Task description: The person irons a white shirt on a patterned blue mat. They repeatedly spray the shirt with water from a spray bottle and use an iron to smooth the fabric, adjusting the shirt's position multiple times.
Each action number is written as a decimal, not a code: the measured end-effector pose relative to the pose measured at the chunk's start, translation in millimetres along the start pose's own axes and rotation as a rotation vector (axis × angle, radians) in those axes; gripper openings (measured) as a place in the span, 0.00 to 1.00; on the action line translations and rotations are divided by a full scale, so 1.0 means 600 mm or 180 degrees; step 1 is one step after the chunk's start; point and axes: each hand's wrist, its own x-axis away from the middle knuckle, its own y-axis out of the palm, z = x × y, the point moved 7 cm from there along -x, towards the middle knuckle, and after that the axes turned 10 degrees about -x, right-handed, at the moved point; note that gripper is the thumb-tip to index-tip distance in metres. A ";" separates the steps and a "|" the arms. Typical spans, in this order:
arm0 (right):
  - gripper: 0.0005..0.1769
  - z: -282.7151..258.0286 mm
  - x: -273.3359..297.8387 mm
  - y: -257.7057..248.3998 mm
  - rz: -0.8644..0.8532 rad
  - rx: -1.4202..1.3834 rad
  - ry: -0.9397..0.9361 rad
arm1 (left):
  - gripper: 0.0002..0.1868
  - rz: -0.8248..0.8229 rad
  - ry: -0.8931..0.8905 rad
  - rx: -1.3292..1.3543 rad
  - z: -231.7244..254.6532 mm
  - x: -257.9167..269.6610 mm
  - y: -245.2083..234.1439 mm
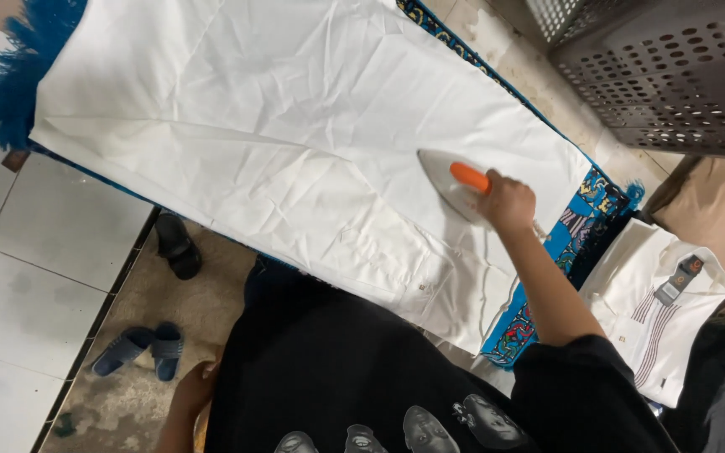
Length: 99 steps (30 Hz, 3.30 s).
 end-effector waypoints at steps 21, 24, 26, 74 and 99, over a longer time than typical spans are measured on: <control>0.17 -0.159 -0.056 -0.050 -0.0939 -0.0302 0.0354 | 0.46 -0.0092 -0.0385 0.1188 -0.032 0.011 0.058; 0.28 -0.135 -0.172 -0.107 -0.0579 -0.0615 0.0901 | 0.32 0.0372 0.0260 0.1126 -0.028 -0.025 0.063; 0.25 -0.126 -0.207 -0.144 -0.0521 -0.0842 0.1328 | 0.30 0.0403 0.0323 0.1021 -0.028 -0.032 0.070; 0.27 -0.561 -0.306 -0.138 -0.1216 -0.1170 0.0423 | 0.20 0.4243 0.2859 -0.0245 0.525 0.025 -0.782; 0.28 -0.695 -0.499 -0.152 -0.0367 -0.0782 -0.0053 | 0.07 0.4512 0.2134 0.0035 0.506 0.001 -0.844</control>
